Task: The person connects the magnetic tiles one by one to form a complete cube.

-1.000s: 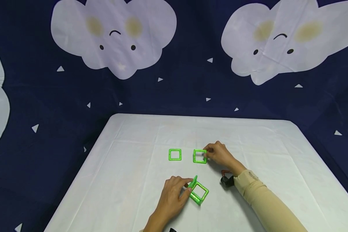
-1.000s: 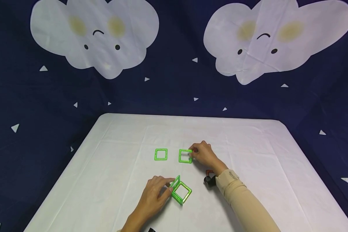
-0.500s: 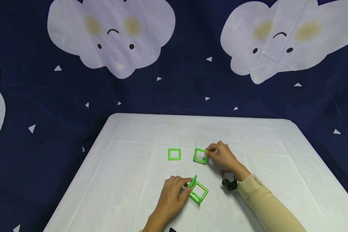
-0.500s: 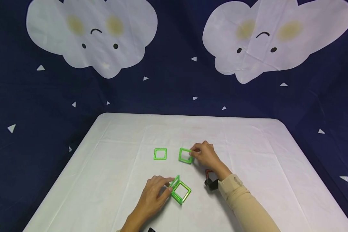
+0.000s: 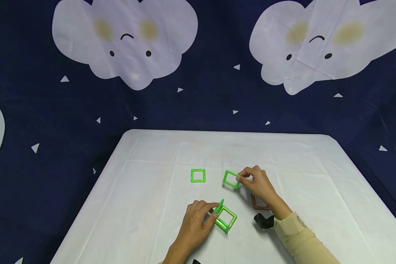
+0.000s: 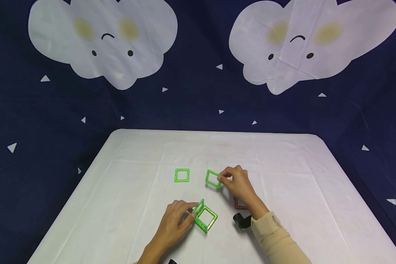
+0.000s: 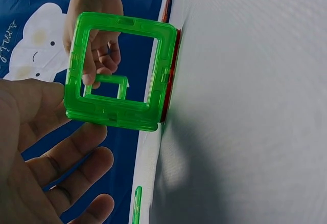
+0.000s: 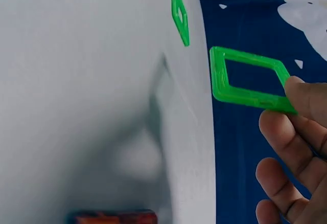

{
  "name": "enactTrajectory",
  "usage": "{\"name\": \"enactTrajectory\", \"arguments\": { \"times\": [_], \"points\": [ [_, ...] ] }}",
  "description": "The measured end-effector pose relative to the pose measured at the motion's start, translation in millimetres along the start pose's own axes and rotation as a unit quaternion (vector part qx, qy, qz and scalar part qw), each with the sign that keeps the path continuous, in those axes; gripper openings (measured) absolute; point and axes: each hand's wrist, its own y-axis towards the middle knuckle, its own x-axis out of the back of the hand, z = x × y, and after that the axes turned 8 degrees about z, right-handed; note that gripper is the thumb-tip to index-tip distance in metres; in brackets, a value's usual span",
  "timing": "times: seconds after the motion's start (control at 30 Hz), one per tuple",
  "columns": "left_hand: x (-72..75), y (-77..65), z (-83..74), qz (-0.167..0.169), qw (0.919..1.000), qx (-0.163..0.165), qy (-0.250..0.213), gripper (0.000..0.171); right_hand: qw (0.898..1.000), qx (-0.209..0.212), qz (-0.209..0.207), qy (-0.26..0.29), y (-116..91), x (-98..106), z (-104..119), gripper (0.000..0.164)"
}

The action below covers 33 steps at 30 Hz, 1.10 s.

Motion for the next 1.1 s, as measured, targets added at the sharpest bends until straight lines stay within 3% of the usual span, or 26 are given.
{"name": "enactTrajectory", "arguments": {
  "times": [0.3,0.47,1.1],
  "points": [
    [0.3,0.4,-0.7,0.000,1.0000,0.003,0.000,0.026,0.998,0.000,-0.061,0.010,-25.0,-9.8,7.6,0.004],
    [-0.3,0.6,-0.9,-0.001,1.0000,0.001,0.000,0.026,0.995,0.025,-0.098,0.000,-34.4,-15.9,8.8,0.006],
    [-0.4,0.3,-1.2,0.009,0.9999,0.012,-0.006,0.025,0.986,0.075,-0.147,-0.026,-58.4,-34.7,10.7,0.013]
  ]
}}
